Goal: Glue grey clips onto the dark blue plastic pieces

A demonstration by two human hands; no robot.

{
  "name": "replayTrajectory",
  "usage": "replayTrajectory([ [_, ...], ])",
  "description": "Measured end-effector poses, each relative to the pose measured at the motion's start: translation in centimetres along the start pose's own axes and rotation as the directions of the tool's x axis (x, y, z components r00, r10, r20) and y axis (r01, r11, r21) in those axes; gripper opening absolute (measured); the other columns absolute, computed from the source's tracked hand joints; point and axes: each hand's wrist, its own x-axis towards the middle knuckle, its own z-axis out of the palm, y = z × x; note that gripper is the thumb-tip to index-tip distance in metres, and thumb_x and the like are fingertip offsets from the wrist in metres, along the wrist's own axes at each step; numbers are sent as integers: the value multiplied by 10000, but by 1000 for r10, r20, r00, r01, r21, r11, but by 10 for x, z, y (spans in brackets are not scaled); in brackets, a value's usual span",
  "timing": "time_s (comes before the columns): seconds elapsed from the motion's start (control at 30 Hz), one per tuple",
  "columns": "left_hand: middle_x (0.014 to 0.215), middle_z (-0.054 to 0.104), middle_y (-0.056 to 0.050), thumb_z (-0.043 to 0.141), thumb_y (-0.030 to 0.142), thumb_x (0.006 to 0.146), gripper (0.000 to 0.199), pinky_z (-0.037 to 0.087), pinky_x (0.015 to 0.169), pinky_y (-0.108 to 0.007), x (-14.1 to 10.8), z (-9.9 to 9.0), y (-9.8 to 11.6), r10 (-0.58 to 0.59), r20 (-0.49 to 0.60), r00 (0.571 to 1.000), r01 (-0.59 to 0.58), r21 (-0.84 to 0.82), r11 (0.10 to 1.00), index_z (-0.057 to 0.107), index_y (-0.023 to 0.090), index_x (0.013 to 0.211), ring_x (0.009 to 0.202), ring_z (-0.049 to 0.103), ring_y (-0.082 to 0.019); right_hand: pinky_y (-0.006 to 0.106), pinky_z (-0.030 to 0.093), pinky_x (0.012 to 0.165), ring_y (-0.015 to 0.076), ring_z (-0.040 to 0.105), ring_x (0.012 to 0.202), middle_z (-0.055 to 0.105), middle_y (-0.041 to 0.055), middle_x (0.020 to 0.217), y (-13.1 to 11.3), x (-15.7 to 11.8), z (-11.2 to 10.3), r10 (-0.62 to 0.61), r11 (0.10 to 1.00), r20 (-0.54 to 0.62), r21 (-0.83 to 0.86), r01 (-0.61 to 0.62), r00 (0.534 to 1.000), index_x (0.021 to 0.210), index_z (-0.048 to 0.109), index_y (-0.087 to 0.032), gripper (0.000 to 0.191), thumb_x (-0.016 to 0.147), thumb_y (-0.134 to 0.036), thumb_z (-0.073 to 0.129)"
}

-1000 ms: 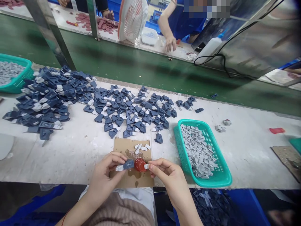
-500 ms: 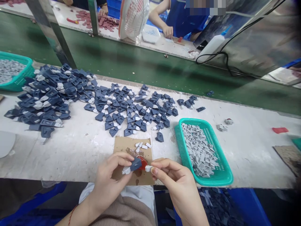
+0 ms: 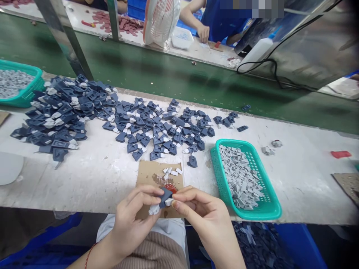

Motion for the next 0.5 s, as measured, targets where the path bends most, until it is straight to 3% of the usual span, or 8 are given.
replayTrajectory([
  [0.17, 987, 732, -53, 681, -11, 813, 252, 617, 832, -233, -3, -1, -2, 16, 17, 1000, -17, 32, 999, 619, 199, 936, 920, 750, -155, 212, 543, 658, 148, 676, 729, 719, 17, 775, -4, 0, 3, 34, 999, -1, -18, -34, 999, 729, 793, -222, 53, 751, -257, 825],
  [0.3, 996, 757, -69, 679, -29, 805, 274, 624, 857, -255, -3, -2, -3, 92, 18, 996, -93, 49, 994, 638, 192, 962, 946, 758, -181, 228, 538, 646, 156, 665, 702, 699, 15, 733, -7, 0, 8, 105, 994, -30, 30, -104, 994, 659, 759, -200, 118, 688, -253, 860],
  [0.4, 1002, 766, -78, 685, -42, 793, 283, 624, 858, -246, -4, -3, -5, 118, 13, 993, -118, 51, 992, 648, 182, 962, 943, 762, -181, 210, 538, 654, 143, 657, 712, 680, 0, 744, -6, 1, 12, 89, 993, -48, 80, -85, 995, 635, 730, -203, 149, 676, -246, 867],
  [0.5, 1008, 770, -77, 706, -38, 783, 284, 628, 840, -238, -7, -4, -6, 99, -22, 995, -98, 32, 995, 655, 183, 956, 930, 766, -179, 224, 564, 716, 154, 682, 789, 714, 8, 855, -2, 1, 14, 79, 992, -31, 97, -75, 996, 799, 770, -239, 121, 715, -263, 853],
])
